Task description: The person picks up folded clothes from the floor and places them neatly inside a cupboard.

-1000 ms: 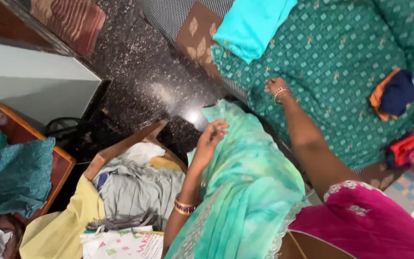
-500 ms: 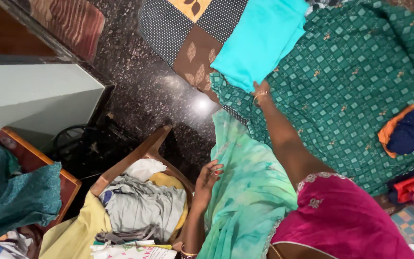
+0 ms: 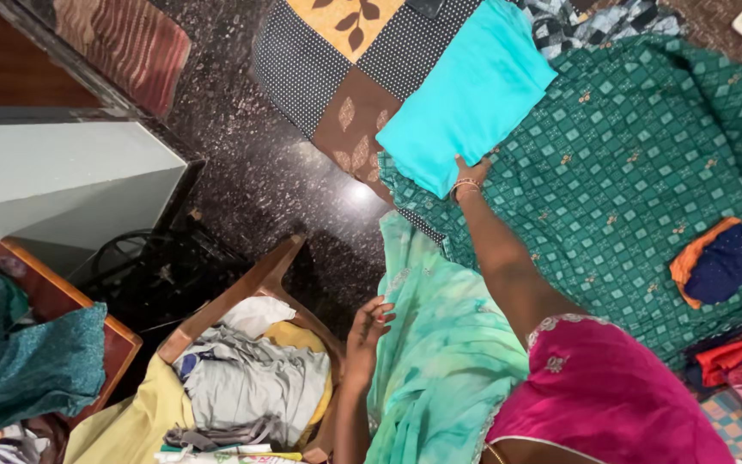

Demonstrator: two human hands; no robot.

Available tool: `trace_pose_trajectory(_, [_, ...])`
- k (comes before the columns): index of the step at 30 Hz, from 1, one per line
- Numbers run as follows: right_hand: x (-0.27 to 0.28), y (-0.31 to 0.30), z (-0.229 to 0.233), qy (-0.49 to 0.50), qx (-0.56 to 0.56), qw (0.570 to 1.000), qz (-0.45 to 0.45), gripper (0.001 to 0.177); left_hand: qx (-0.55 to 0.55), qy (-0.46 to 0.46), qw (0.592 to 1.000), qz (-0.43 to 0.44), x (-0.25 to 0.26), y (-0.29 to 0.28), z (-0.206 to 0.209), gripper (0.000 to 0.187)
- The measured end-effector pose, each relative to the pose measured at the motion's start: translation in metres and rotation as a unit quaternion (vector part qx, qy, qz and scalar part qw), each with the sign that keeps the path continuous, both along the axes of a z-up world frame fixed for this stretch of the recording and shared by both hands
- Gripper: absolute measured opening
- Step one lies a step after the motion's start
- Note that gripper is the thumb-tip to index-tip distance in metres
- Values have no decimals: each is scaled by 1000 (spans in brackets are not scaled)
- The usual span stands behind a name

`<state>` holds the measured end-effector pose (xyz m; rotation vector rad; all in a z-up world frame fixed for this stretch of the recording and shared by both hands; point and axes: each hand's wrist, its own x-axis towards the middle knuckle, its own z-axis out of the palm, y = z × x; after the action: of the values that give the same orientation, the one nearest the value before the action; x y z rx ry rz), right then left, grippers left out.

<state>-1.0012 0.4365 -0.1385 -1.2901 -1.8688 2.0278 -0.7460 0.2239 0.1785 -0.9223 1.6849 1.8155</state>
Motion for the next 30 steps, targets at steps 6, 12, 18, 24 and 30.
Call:
trace_pose_trajectory(6, [-22,20,7,-67,-227,970,-59,63,18,5,1000,9,-3,15,2,47])
trace_pose_trajectory(12, [-37,34,26,29,-52,978,198,41,17,56,998,25,18,18,-1,46])
trace_pose_trajectory(18, [-39,41,55,41,-144,967,205,38,5,105,992,71,46,30,-3,43])
trace_pose_trajectory(24, [23,35,82,18,-179,957,229,41,19,152,977,147,82,48,-5,43])
trace_pose_trajectory(30, [105,-3,97,5,-270,929,255,32,10,199,953,228,143,63,-22,43])
